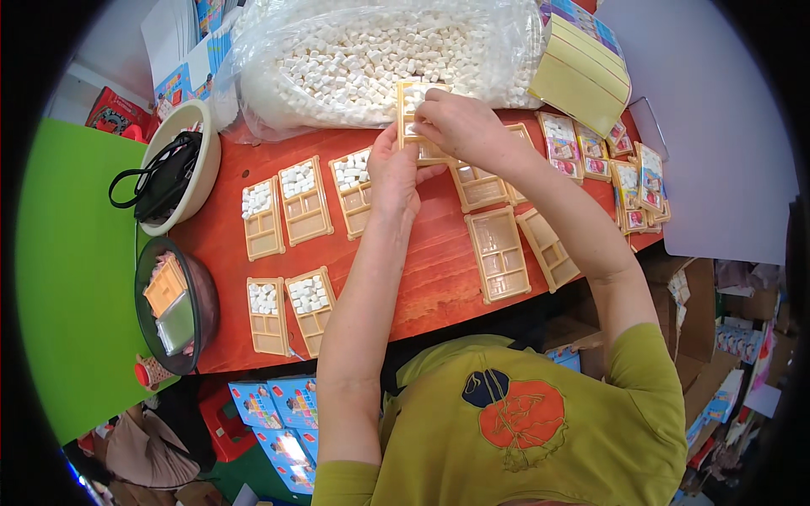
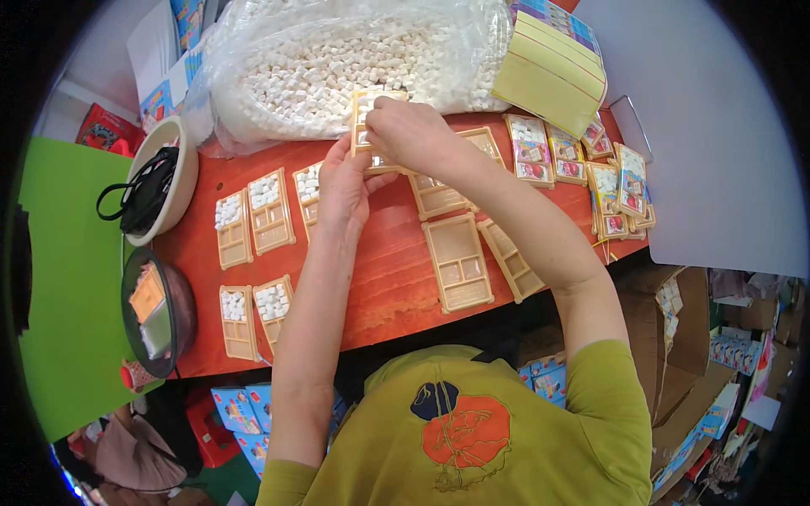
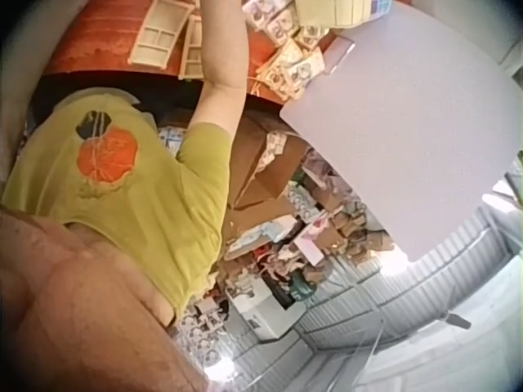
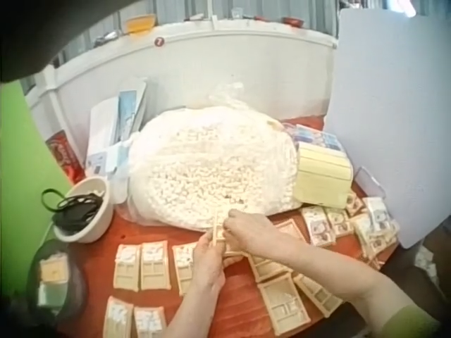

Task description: Placing small white cubes into yellow compartmentalized plastic trays.

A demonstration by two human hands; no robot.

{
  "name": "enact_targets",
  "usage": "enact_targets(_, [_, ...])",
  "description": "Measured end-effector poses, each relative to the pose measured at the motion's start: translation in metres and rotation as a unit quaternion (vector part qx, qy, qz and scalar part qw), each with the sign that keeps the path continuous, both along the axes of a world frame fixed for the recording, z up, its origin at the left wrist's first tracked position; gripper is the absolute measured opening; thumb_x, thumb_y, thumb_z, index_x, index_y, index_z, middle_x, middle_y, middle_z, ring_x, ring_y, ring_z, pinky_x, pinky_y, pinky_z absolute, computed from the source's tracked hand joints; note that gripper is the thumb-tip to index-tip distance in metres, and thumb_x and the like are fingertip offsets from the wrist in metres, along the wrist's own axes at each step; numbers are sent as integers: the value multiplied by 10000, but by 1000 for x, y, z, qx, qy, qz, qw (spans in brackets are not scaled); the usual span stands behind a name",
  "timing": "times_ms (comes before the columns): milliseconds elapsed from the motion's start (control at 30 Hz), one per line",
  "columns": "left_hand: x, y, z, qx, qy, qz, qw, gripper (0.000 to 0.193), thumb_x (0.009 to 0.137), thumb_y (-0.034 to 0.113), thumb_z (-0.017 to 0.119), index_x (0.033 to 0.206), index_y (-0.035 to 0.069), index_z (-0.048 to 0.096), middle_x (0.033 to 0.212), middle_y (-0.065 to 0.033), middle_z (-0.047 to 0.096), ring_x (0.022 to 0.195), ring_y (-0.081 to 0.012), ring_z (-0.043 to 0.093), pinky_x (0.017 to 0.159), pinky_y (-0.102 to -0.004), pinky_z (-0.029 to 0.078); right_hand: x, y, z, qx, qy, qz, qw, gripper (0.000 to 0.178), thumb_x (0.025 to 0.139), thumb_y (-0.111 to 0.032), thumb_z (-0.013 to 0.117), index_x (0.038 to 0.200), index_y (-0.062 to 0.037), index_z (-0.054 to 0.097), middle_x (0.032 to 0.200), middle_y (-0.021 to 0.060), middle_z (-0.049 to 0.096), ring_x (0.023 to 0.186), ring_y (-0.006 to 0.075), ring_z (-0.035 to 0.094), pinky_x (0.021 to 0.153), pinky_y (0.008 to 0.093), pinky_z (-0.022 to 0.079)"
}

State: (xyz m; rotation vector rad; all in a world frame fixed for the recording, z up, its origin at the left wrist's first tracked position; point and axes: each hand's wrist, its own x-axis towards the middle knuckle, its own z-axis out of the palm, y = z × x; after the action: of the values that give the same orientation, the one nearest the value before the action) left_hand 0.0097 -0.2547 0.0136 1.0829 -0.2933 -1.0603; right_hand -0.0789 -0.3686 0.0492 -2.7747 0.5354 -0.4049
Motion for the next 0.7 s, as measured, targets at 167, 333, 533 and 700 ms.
enact_targets(167, [-7, 8, -1, -3, 10, 6, 1000, 382, 957, -11, 456, 1338, 7, 438, 1139, -128, 641, 887, -195, 699, 617, -302, 624, -8, -1, -4, 64, -89, 5, 994, 199, 892, -189, 649, 968, -9, 683, 855, 96, 663, 766, 223, 646, 702, 330, 525])
enact_targets(333, [-13, 29, 7, -8, 7, -3, 1000, 409, 954, -13, 476, 1359, -14, 420, 1191, -149, 636, 921, -211, 705, 619, -289, 629, -26, -26, 19, 277, -157, -124, 940, 274, 861, -237, 654, 950, 14, 715, 831, 101, 703, 763, 132, 634, 714, 287, 514])
enact_targets(533, [-30, 67, 6, -20, 26, -17, 999, 439, 950, -23, 473, 1383, -20, 403, 1188, -154, 641, 919, -224, 708, 626, -292, 631, -33, 0, 16, 254, -73, -36, 964, 270, 858, -233, 650, 926, 25, 690, 801, 108, 685, 736, 161, 628, 690, 310, 505])
enact_targets(700, [-46, 107, 10, 10, 31, -6, 999, 441, 953, -22, 475, 1387, -21, 400, 1188, -156, 643, 914, -226, 709, 628, -294, 631, -44, 29, 21, 236, -45, -6, 971, 232, 914, -216, 649, 951, 11, 683, 806, 52, 663, 734, 115, 595, 669, 294, 484])
